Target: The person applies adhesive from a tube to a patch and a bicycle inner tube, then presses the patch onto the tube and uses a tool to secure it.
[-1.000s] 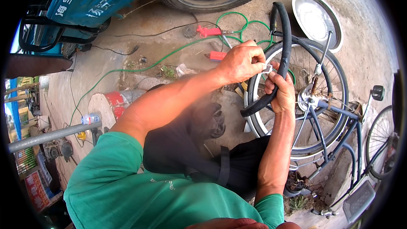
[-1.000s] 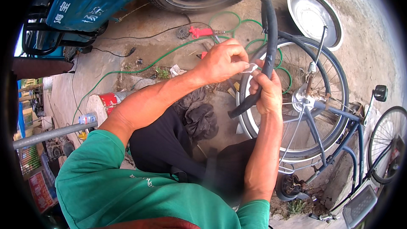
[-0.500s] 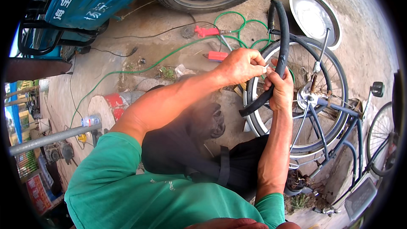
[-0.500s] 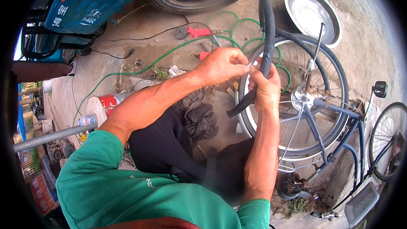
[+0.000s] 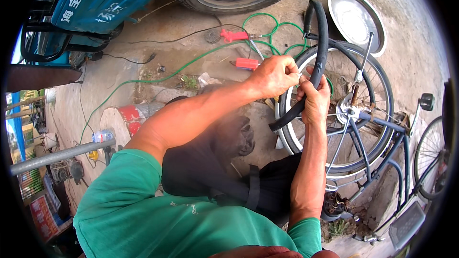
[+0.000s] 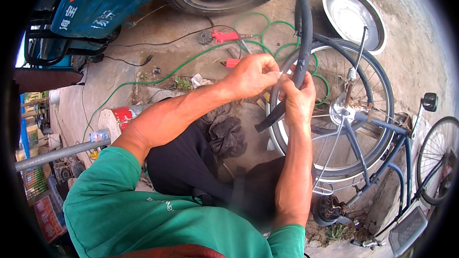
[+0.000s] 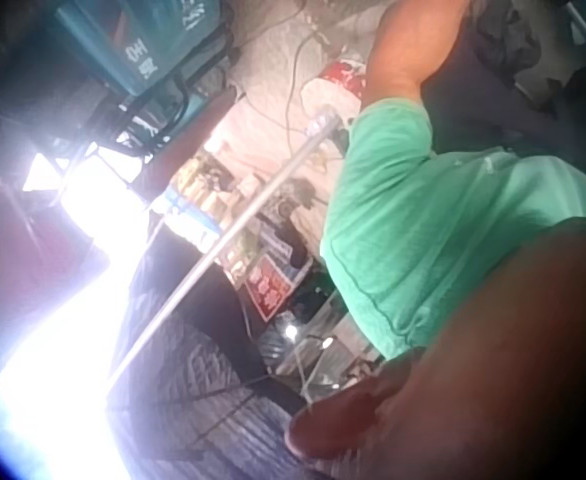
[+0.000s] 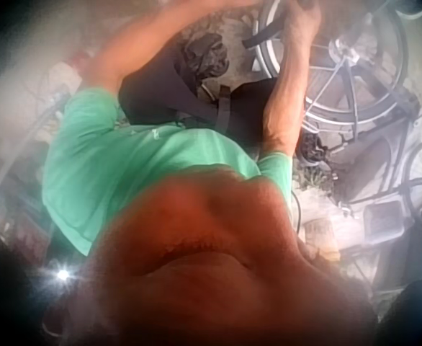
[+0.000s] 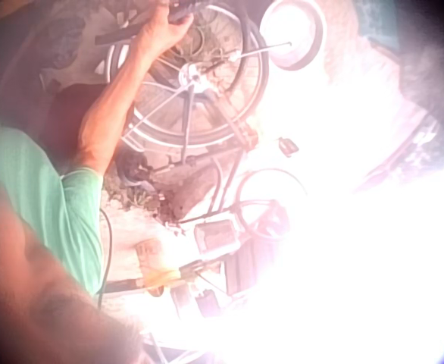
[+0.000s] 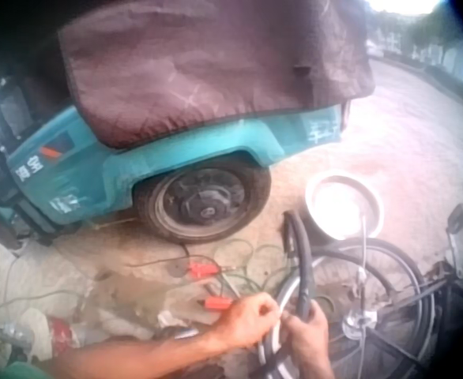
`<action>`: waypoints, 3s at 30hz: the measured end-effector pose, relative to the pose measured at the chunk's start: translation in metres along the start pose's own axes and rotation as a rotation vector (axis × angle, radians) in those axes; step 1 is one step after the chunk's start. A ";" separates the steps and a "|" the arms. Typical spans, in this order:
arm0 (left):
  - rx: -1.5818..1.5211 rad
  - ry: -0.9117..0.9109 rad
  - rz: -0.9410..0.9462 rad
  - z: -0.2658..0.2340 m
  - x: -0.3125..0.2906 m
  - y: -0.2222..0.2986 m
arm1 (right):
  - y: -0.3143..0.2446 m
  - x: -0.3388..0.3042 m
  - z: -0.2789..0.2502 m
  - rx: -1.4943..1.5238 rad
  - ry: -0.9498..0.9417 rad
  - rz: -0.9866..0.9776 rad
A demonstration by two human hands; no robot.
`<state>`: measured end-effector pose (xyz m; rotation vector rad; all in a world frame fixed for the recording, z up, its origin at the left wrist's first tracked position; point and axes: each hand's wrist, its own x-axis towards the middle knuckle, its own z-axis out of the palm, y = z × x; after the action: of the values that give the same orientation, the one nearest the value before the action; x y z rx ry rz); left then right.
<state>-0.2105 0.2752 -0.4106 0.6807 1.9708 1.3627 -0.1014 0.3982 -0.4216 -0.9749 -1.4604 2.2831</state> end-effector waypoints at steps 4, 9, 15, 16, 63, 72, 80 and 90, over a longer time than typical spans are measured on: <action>0.062 0.002 0.003 0.001 -0.001 0.006 | 0.001 0.001 0.000 0.067 -0.004 0.018; 0.039 -0.004 -0.028 0.001 -0.002 0.010 | 0.001 0.002 -0.003 0.194 -0.025 0.042; -0.106 -0.030 -0.018 0.001 0.000 0.006 | 0.000 0.003 -0.006 0.273 -0.046 0.090; -0.150 -0.040 -0.030 0.000 0.001 0.006 | -0.001 0.003 -0.007 0.285 -0.049 0.096; 0.062 0.152 0.519 -0.032 0.002 0.041 | -0.018 -0.028 0.011 0.324 -0.321 0.080; 0.392 0.219 0.863 -0.024 0.005 0.036 | -0.010 -0.027 0.015 0.201 -0.307 0.054; 0.452 0.217 0.967 -0.018 -0.001 0.038 | -0.013 -0.032 0.021 0.024 -0.269 -0.054; -0.357 0.121 0.271 -0.029 0.004 0.035 | -0.014 -0.035 0.023 -0.316 -0.146 -0.141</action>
<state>-0.2324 0.2719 -0.3709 0.7243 1.7008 1.9017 -0.0924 0.3701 -0.3891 -0.7649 -1.9298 2.1011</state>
